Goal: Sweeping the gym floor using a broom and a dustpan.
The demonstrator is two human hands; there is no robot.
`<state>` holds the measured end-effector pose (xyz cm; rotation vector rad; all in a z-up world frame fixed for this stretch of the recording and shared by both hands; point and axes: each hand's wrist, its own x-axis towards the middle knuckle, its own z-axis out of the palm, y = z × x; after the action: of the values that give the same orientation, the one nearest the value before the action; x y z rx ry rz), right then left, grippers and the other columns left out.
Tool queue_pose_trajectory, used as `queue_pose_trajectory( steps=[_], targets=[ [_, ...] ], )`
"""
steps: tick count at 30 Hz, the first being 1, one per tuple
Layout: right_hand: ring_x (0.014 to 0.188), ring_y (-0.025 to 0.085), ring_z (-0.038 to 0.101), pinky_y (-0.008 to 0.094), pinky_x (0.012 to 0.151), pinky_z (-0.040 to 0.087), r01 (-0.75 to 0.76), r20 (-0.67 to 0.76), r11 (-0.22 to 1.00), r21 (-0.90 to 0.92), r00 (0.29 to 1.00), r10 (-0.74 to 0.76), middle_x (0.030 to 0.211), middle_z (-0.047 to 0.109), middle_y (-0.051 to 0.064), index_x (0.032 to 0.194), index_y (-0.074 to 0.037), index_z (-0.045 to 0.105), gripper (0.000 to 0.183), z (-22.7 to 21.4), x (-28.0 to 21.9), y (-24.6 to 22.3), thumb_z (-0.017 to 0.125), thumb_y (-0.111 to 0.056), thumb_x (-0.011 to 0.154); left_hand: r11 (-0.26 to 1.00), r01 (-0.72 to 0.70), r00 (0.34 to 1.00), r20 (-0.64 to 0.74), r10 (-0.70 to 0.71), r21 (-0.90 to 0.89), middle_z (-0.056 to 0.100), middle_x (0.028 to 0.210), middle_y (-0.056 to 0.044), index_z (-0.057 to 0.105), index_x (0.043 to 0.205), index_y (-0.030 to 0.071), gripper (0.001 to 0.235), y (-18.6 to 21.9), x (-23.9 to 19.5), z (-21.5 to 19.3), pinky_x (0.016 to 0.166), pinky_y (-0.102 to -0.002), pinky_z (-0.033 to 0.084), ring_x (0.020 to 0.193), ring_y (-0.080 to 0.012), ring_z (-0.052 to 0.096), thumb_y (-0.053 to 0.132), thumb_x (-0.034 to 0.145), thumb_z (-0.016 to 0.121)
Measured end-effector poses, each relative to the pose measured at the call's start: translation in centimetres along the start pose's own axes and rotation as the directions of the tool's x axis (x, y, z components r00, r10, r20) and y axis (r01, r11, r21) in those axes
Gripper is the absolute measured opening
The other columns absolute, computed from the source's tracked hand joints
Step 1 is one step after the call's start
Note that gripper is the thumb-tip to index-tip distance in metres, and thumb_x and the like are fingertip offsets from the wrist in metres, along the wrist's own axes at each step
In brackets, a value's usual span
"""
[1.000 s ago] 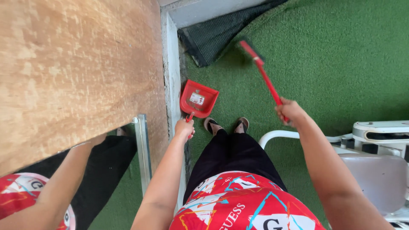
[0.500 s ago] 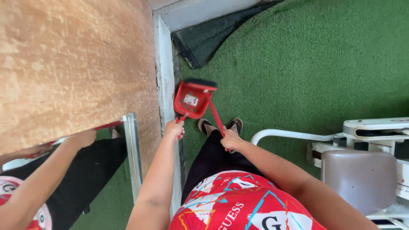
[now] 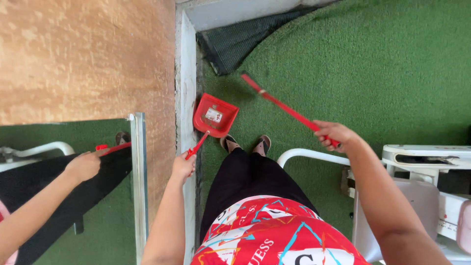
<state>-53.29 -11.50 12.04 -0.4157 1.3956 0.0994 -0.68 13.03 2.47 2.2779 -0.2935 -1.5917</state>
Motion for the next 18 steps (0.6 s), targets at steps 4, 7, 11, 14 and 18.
queue_pose_trajectory(
  steps=[4, 7, 11, 14, 18],
  targets=[
    [0.05, 0.006, 0.04, 0.024, 0.041, 0.033, 0.042, -0.121, 0.999, -0.024, 0.992, -0.045, 0.067, 0.046, -0.004, 0.163, -0.029, 0.031, 0.075, -3.8, 2.1, -0.1, 0.057, -0.01, 0.095, 0.998, -0.034, 0.999, -0.034, 0.036, 0.054, 0.055, 0.063, 0.001, 0.068, 0.129, 0.018, 0.033, -2.4, -0.9, -1.0, 0.039, -0.03, 0.04, 0.048, -0.0108, 0.052, 0.022, 0.096, 0.064],
    [0.051, 0.006, 0.042, 0.023, 0.042, 0.032, 0.089, -0.221, 0.98, 0.175, 0.974, -0.049, 0.066, 0.042, -0.006, 0.151, -0.033, 0.039, 0.061, -6.2, 6.4, 1.3, 0.055, -0.01, 0.096, 0.995, -0.057, 0.998, -0.027, 0.059, 0.082, 0.055, 0.062, 0.0, 0.069, 0.13, 0.016, 0.035, -1.7, -2.1, -1.9, 0.039, -0.031, 0.041, 0.047, -0.0114, 0.052, 0.02, 0.096, 0.063],
    [0.05, 0.008, 0.043, 0.024, 0.04, 0.03, 0.16, -0.282, 0.92, 0.358, 0.958, -0.057, 0.066, 0.045, -0.003, 0.108, -0.018, 0.044, 0.017, -6.3, 11.0, 4.4, 0.057, -0.011, 0.099, 0.981, -0.078, 0.997, -0.007, 0.08, 0.176, 0.056, 0.061, -0.002, 0.068, 0.131, 0.016, 0.038, 0.5, -2.8, -3.2, 0.039, -0.032, 0.041, 0.047, -0.0132, 0.053, 0.019, 0.094, 0.064],
    [0.049, 0.01, 0.045, 0.025, 0.04, 0.031, 0.209, -0.326, 0.873, 0.441, 0.943, -0.061, 0.065, 0.046, -0.002, 0.105, -0.016, 0.048, 0.017, -2.0, 12.3, 7.9, 0.06, -0.007, 0.095, 0.963, -0.102, 0.995, 0.036, 0.096, 0.249, 0.057, 0.061, -0.003, 0.069, 0.13, 0.014, 0.037, 1.2, -2.1, -3.4, 0.04, -0.033, 0.042, 0.047, -0.0138, 0.054, 0.018, 0.093, 0.064],
    [0.055, 0.014, 0.055, 0.034, 0.041, 0.041, 0.285, -0.436, 0.946, 0.152, 0.878, -0.194, 0.073, 0.056, 0.002, 0.132, -0.002, 0.056, 0.047, 7.5, 17.1, 16.5, 0.068, 0.002, 0.086, 0.946, -0.099, 0.992, 0.108, 0.069, 0.307, 0.058, 0.061, -0.003, 0.071, 0.126, 0.012, 0.034, 2.6, -0.9, -2.7, 0.04, -0.033, 0.042, 0.047, -0.0126, 0.055, 0.018, 0.093, 0.062]
  ],
)
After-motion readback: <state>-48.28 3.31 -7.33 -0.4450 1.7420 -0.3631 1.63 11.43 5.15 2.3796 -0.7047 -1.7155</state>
